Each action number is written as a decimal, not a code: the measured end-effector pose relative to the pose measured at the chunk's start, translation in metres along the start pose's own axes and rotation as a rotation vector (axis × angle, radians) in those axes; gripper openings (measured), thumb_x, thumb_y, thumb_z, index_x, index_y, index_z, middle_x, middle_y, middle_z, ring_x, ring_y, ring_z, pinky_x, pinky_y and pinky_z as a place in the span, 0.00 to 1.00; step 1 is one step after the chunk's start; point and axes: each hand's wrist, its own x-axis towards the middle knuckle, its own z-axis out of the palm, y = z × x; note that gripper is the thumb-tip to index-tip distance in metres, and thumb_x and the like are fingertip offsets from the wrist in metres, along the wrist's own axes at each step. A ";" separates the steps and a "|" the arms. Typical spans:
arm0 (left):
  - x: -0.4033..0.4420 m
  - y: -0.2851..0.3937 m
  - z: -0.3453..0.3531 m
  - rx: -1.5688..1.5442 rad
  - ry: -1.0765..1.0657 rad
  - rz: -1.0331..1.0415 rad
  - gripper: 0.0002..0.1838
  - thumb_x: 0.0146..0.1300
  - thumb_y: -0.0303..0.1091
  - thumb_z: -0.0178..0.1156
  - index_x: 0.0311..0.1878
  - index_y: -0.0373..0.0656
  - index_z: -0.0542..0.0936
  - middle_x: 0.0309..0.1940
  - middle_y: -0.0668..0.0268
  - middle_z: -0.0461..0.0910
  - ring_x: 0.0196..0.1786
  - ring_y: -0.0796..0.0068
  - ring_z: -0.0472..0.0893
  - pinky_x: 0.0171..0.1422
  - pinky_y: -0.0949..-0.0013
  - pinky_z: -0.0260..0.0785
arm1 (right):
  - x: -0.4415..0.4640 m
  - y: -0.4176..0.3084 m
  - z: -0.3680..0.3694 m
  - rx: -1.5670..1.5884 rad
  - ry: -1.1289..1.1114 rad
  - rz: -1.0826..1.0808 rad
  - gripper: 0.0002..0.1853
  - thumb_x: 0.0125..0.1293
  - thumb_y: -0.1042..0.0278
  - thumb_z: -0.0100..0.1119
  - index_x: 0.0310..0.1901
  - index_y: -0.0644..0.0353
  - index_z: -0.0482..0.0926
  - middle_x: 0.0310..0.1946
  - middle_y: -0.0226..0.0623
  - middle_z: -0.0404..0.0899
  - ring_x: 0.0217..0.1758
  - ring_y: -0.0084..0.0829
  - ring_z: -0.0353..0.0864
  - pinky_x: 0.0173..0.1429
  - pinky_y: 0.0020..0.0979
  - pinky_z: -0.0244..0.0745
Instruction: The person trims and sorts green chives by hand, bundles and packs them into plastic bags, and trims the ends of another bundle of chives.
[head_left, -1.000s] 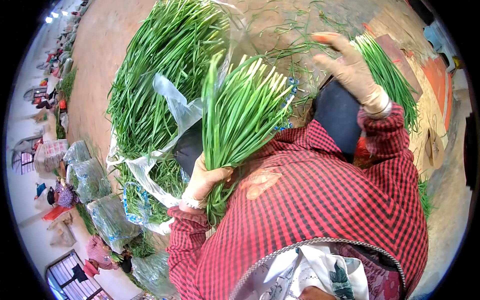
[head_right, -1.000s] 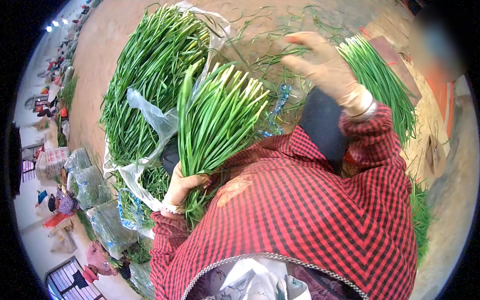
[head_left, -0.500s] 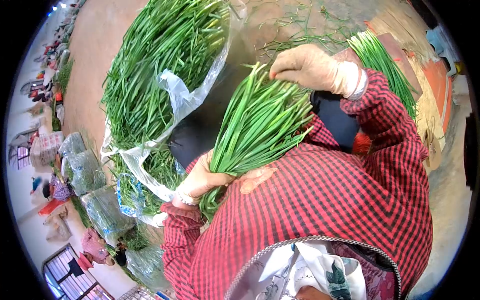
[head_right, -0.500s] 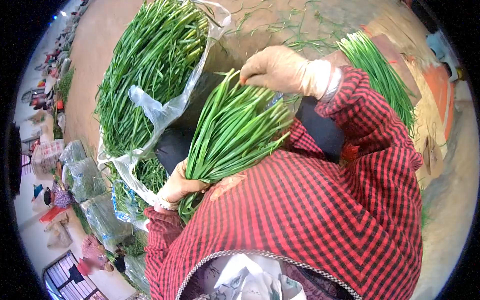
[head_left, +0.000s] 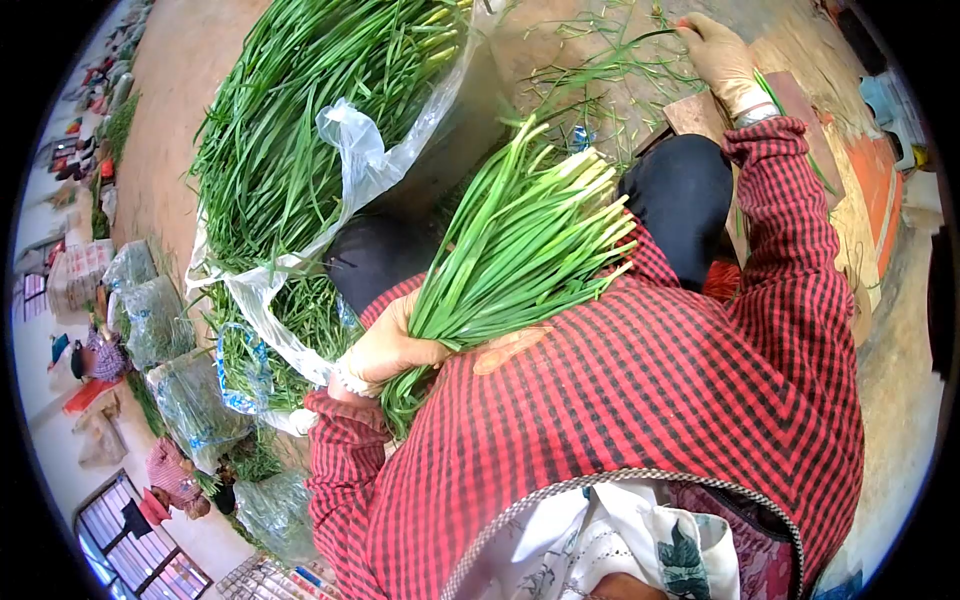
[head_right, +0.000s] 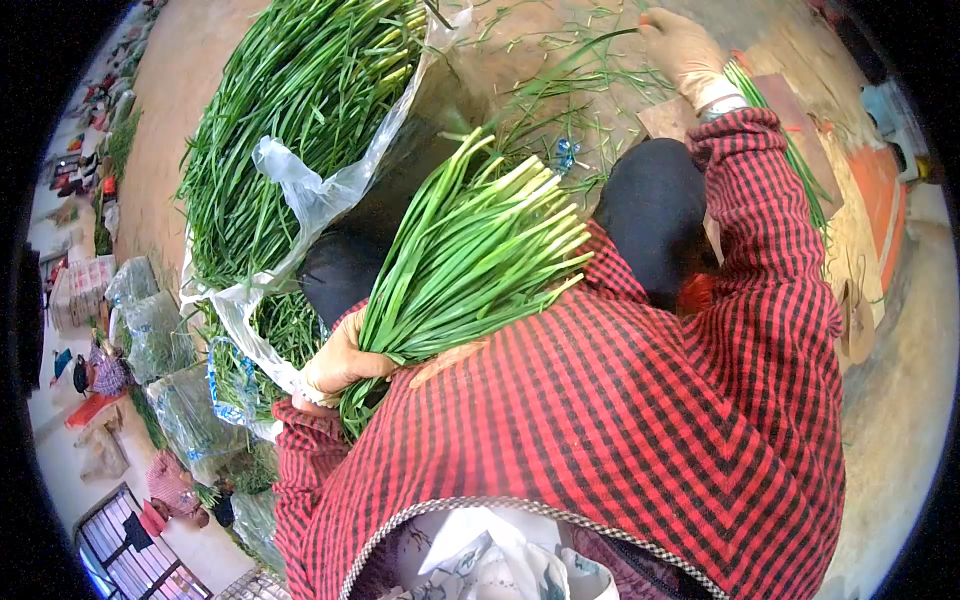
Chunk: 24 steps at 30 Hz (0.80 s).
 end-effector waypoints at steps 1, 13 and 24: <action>-0.001 0.000 -0.001 -0.001 0.001 0.000 0.29 0.45 0.18 0.64 0.55 0.39 0.75 0.44 0.72 0.81 0.45 0.83 0.77 0.52 0.76 0.68 | 0.002 0.010 -0.003 -0.015 0.012 0.111 0.14 0.65 0.58 0.54 0.47 0.55 0.80 0.38 0.43 0.82 0.42 0.41 0.82 0.46 0.35 0.74; 0.004 -0.002 -0.002 0.028 0.000 0.008 0.28 0.47 0.18 0.65 0.55 0.40 0.75 0.46 0.73 0.81 0.45 0.83 0.77 0.49 0.76 0.69 | -0.091 -0.197 -0.006 0.664 -0.466 -0.837 0.14 0.60 0.60 0.62 0.40 0.61 0.81 0.39 0.42 0.80 0.46 0.43 0.78 0.52 0.38 0.72; 0.003 -0.007 -0.006 -0.018 -0.153 -0.027 0.33 0.49 0.14 0.60 0.63 0.39 0.71 0.54 0.68 0.78 0.54 0.80 0.75 0.62 0.73 0.65 | -0.101 -0.183 -0.017 0.759 -0.525 -0.365 0.10 0.66 0.62 0.57 0.40 0.61 0.78 0.29 0.41 0.78 0.32 0.34 0.79 0.40 0.32 0.74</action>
